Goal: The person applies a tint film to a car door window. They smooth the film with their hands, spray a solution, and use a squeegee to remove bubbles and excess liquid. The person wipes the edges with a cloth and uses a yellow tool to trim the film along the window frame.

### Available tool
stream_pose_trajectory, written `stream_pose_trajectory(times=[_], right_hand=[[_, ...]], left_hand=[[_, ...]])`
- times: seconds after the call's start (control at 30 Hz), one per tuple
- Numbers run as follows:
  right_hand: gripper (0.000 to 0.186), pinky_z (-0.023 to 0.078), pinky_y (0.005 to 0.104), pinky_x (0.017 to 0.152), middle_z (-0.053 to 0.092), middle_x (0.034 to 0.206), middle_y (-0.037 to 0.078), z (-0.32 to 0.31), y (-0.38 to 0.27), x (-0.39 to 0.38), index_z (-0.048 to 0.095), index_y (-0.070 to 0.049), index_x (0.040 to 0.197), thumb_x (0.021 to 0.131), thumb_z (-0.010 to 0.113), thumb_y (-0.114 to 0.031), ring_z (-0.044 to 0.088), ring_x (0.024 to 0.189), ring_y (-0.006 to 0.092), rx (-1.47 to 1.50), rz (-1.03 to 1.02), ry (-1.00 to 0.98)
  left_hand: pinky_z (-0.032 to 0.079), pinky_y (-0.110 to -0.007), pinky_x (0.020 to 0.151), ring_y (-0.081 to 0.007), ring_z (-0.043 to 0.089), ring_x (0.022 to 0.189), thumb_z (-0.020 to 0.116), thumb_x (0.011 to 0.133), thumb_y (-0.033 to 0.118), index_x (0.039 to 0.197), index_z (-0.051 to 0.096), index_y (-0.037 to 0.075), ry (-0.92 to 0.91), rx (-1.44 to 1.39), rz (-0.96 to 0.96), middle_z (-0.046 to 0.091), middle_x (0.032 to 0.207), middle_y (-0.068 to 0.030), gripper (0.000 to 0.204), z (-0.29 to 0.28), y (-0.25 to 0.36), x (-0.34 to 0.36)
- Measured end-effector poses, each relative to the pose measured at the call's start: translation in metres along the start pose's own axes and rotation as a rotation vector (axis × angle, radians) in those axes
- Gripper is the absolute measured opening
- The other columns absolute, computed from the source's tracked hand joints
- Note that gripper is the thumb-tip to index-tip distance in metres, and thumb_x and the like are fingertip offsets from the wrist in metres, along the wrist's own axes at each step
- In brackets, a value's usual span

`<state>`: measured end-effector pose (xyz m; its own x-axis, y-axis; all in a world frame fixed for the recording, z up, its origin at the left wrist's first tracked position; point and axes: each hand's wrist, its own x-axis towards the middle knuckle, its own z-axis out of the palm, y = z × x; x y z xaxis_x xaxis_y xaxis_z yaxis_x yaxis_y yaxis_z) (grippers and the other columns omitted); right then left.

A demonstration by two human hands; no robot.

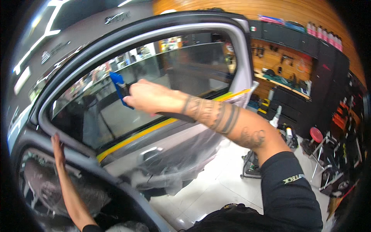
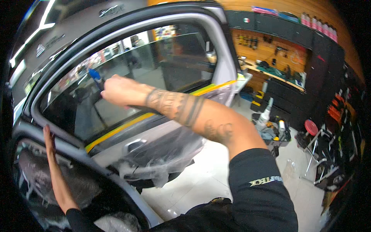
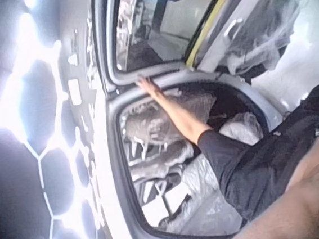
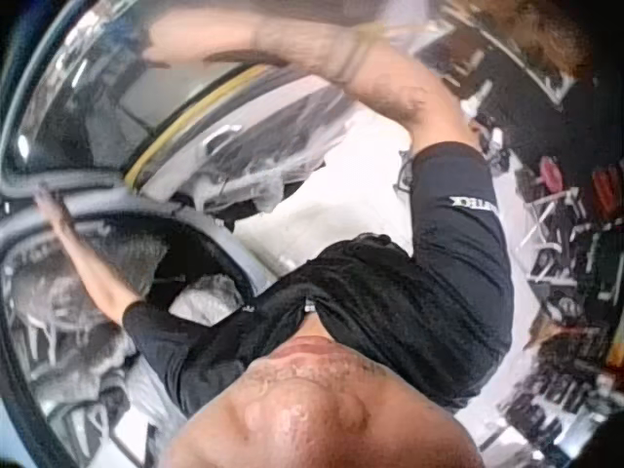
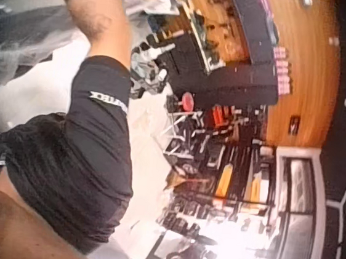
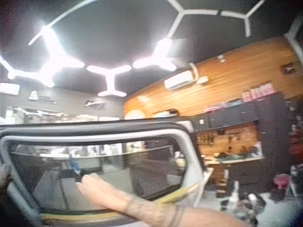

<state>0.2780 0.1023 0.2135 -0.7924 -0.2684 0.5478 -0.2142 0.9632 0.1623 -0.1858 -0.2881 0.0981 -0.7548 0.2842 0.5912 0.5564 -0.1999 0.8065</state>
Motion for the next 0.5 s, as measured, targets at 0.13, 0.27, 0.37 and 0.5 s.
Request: stream_pose_trajectory(times=[0.13, 0.27, 0.37, 0.5], right_hand=[[0.032, 0.052, 0.0406, 0.054, 0.057, 0.054, 0.012, -0.091, 0.047, -0.105, 0.062, 0.000, 0.078, 0.090, 0.050, -0.027, 0.063, 0.053, 0.0257, 0.001, 0.562, -0.126], [0.051, 0.050, 0.0400, 0.050, 0.056, 0.053, 0.019, -0.131, 0.105, -0.200, 0.057, 0.007, 0.064, 0.093, 0.049, -0.034, 0.060, 0.045, 0.0269, -0.177, 0.828, -0.066], [0.043, 0.051, 0.0446, 0.057, 0.058, 0.062, 0.026, -0.108, 0.089, -0.209, 0.060, 0.007, 0.070, 0.091, 0.050, -0.030, 0.064, 0.061, 0.0326, -0.186, 0.775, -0.040], [0.026, 0.051, 0.0465, 0.061, 0.059, 0.066, 0.026, -0.008, 0.033, -0.146, 0.064, 0.003, 0.072, 0.081, 0.053, -0.019, 0.063, 0.066, 0.0375, 0.143, 0.420, -0.134]], left_hand=[[0.009, -0.046, 0.112, -0.0272, 0.009, 0.142, 0.050, 0.090, 0.051, 0.148, 0.008, 0.006, 0.076, -0.002, -0.014, 0.014, 0.154, -0.0074, 0.085, 0.002, 0.013, -0.013], [0.004, -0.048, 0.112, -0.0268, 0.006, 0.142, 0.051, 0.086, 0.059, 0.147, 0.011, 0.005, 0.071, -0.127, -0.016, 0.013, 0.154, -0.0083, 0.091, 0.047, 0.016, -0.018], [0.002, -0.049, 0.112, -0.0264, 0.003, 0.142, 0.049, 0.084, 0.064, 0.147, 0.010, 0.005, 0.114, -0.059, -0.013, 0.011, 0.154, -0.0086, 0.095, 0.037, 0.019, -0.014], [0.004, -0.048, 0.112, -0.0246, 0.005, 0.142, 0.047, 0.087, 0.061, 0.148, 0.011, 0.009, 0.175, 0.091, 0.045, 0.012, 0.154, -0.0050, 0.088, 0.010, -0.005, -0.021]])
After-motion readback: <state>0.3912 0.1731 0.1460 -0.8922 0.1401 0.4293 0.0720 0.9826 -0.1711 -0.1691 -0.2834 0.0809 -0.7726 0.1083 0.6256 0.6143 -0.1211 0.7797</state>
